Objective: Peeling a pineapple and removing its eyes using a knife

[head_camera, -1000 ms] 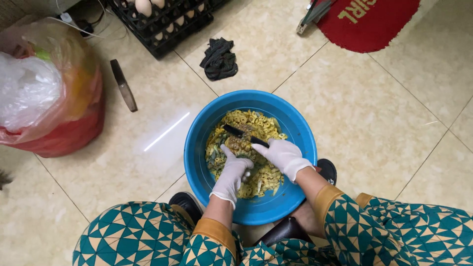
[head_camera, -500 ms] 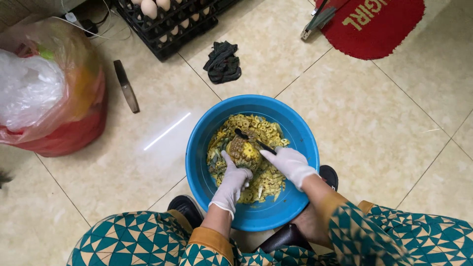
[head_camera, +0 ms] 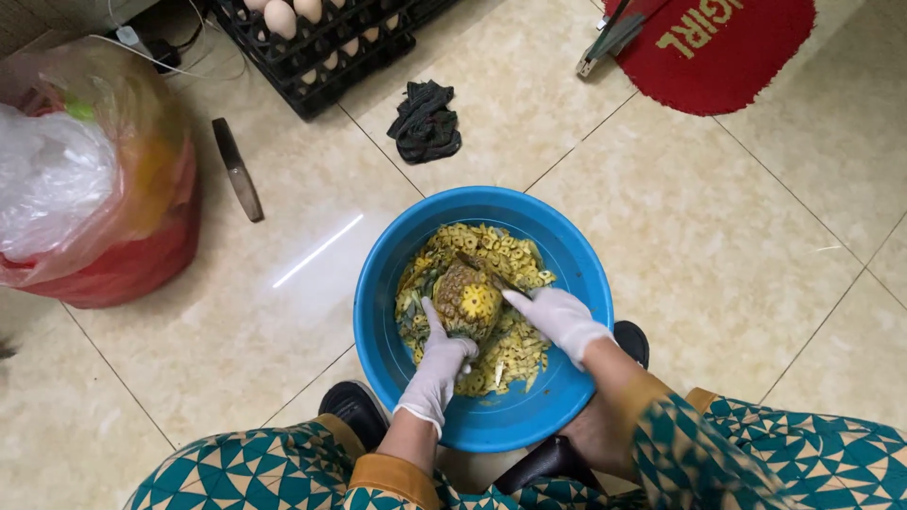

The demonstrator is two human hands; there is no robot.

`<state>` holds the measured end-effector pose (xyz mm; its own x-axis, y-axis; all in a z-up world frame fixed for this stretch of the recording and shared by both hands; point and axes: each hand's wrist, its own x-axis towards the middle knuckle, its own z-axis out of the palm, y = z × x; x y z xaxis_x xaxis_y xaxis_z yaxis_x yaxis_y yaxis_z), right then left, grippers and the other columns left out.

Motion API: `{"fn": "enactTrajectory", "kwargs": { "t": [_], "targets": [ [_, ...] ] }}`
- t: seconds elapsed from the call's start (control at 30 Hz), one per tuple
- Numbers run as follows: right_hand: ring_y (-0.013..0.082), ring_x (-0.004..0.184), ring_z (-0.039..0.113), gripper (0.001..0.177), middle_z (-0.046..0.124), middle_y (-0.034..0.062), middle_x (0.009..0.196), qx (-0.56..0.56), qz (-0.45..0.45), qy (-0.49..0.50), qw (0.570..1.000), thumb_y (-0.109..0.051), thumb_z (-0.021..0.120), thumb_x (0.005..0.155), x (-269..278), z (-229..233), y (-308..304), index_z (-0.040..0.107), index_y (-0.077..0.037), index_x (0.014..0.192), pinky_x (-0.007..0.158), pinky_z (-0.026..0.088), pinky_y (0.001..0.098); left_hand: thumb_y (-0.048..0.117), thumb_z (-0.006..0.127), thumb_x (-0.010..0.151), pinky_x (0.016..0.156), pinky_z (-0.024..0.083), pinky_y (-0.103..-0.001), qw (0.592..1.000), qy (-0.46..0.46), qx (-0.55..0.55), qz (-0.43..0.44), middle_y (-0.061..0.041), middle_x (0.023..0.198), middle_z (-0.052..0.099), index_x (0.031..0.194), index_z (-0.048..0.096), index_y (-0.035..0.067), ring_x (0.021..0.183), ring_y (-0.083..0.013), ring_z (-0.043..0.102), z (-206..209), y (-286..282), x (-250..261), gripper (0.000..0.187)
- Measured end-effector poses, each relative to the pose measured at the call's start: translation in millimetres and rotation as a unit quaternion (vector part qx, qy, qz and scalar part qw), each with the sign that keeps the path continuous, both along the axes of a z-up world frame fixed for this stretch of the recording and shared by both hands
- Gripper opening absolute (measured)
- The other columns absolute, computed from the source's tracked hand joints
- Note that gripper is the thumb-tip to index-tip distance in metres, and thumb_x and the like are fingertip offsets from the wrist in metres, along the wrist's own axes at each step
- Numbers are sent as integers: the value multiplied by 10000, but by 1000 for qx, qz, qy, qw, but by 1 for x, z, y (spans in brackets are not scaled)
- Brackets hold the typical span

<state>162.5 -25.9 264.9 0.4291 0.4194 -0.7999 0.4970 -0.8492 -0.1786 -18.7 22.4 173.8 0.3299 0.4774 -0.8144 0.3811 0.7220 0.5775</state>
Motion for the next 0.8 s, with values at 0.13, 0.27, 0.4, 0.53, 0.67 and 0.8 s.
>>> {"fn": "enactTrajectory", "kwargs": {
  "t": [0.13, 0.27, 0.4, 0.53, 0.67, 0.8],
  "targets": [
    [306, 995, 764, 797, 755, 121, 655, 2, -26, 30, 999, -782, 381, 905, 14, -30, 17, 789, -98, 861, 958, 554, 409, -98, 623, 695, 443, 395, -245, 1000, -6, -2, 9, -85, 667, 566, 1693, 36, 371, 464, -206, 596, -5, -3, -7, 1250],
    [270, 614, 662, 802, 680, 110, 556, 14, -115, 61, 991, -811, 467, 902, 11, -36, -3, 814, -97, 790, 700, 567, 355, -87, 633, 693, 438, 387, -256, 1000, -3, -6, 16, -106, 654, 563, 1693, 88, 355, 470, -207, 592, -4, -4, -13, 1221],
    [233, 602, 672, 794, 684, 110, 560, -11, -85, 49, 995, -774, 417, 915, 16, -43, -11, 832, -101, 842, 616, 556, 347, -82, 617, 719, 460, 376, -234, 1000, -7, -13, 6, -74, 661, 561, 1704, 94, 361, 470, -198, 588, 4, -2, -12, 1201],
    [241, 536, 607, 782, 657, 124, 544, 1, -131, 61, 990, -760, 469, 905, 18, -58, 0, 836, -76, 813, 527, 526, 333, -81, 631, 706, 462, 388, -243, 1000, -9, -6, 10, -93, 638, 567, 1691, 91, 398, 466, -220, 599, -2, -5, -15, 1221],
    [238, 526, 590, 828, 658, 131, 536, 19, -154, 68, 986, -819, 483, 875, 22, -75, 2, 844, -79, 781, 512, 525, 333, -88, 652, 719, 446, 380, -235, 999, -29, -2, 25, -132, 673, 605, 1692, 59, 394, 485, -220, 592, 2, -6, -18, 1237],
    [214, 453, 560, 805, 638, 146, 544, 39, -196, 102, 975, -755, 506, 922, 8, -63, -14, 842, -26, 859, 466, 511, 298, -75, 654, 669, 444, 385, -235, 999, -35, -14, 37, -141, 668, 632, 1671, 94, 440, 474, -219, 582, -28, -8, -30, 1258]
  ]
}}
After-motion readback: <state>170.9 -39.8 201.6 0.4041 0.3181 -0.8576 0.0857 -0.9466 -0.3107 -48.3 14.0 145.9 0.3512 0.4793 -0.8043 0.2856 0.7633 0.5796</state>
